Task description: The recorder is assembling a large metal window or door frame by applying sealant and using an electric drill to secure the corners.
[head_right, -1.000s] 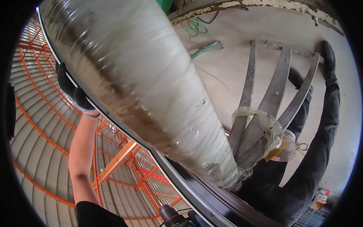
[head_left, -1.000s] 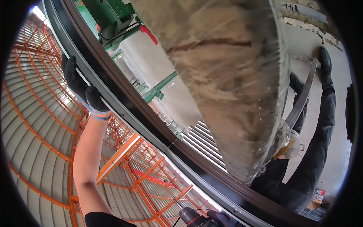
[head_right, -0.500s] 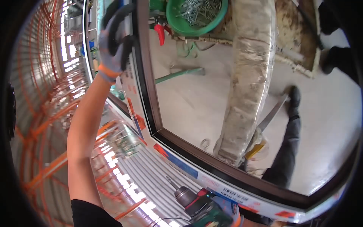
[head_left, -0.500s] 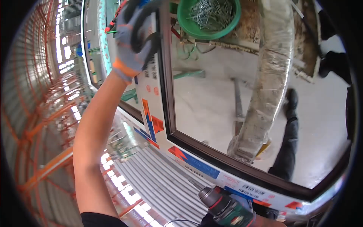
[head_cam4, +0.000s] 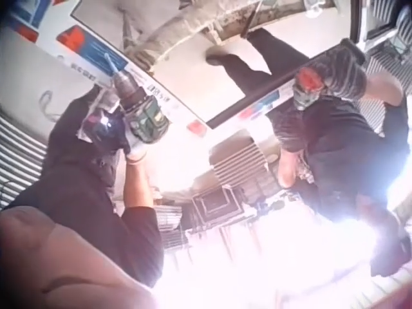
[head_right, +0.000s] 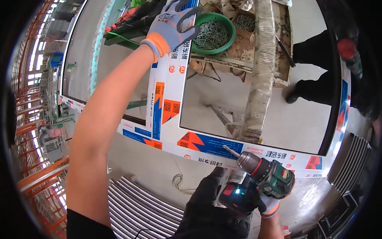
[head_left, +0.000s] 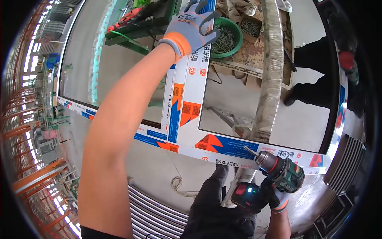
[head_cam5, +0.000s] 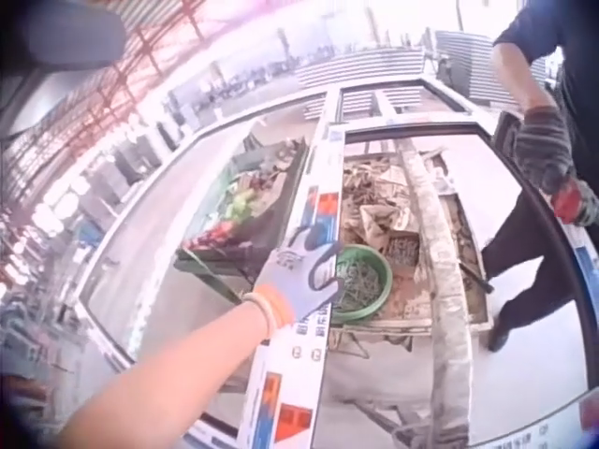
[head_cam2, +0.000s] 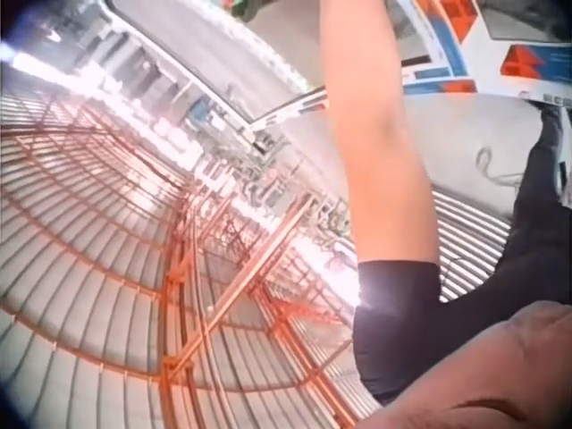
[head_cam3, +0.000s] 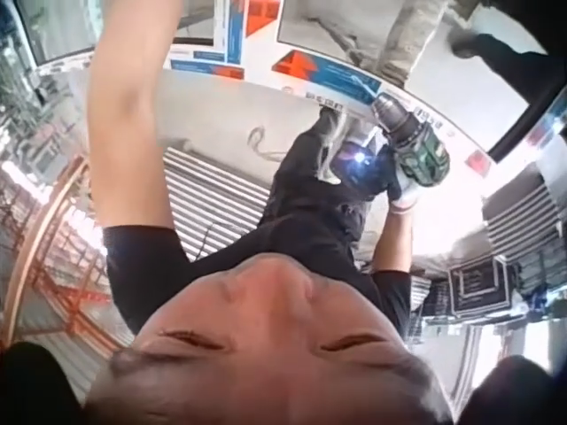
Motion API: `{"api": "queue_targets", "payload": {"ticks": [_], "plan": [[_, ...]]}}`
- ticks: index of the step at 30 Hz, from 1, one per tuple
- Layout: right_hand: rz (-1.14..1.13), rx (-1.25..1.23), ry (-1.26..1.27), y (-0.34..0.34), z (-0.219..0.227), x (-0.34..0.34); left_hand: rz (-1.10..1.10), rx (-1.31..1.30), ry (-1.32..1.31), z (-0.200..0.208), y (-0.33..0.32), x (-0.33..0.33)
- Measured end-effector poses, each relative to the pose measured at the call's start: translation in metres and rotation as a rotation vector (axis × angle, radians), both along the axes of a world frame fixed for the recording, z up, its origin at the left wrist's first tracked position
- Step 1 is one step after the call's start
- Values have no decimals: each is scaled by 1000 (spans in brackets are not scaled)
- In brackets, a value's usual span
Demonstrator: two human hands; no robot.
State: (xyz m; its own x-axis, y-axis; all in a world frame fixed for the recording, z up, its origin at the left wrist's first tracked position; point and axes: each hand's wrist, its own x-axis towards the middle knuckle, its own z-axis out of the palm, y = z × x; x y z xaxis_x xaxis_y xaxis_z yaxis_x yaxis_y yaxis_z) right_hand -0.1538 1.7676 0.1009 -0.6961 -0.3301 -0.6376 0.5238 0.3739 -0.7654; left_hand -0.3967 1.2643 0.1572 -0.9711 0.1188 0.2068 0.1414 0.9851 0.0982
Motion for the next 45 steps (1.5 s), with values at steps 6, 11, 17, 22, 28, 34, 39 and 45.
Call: {"api": "queue_targets", "payload": {"ticks": [6,11,17,22,28,34,39,45], "plan": [[84,175,167,-9,7,20,-111,-104,238,-22,-13,-3],[193,422,635,-48,35,18,22,-80,28,-35,-17,-9],[575,236,934,-128,119,-28,38,-70,13,-28,-22,-7],[536,244,938,-167,125,-21,51,14,-7,-24,-21,-7],[283,556,882,-223,116,10,82,56,-98,-20,-24,-5],[-355,176,201,-260,137,31,42,134,-134,-16,-34,-6],[-434,22,487,-192,144,56,50,178,-176,-9,-44,-5],[-417,286,642,-325,119,-100,23,255,-121,-9,-44,-4]]}}
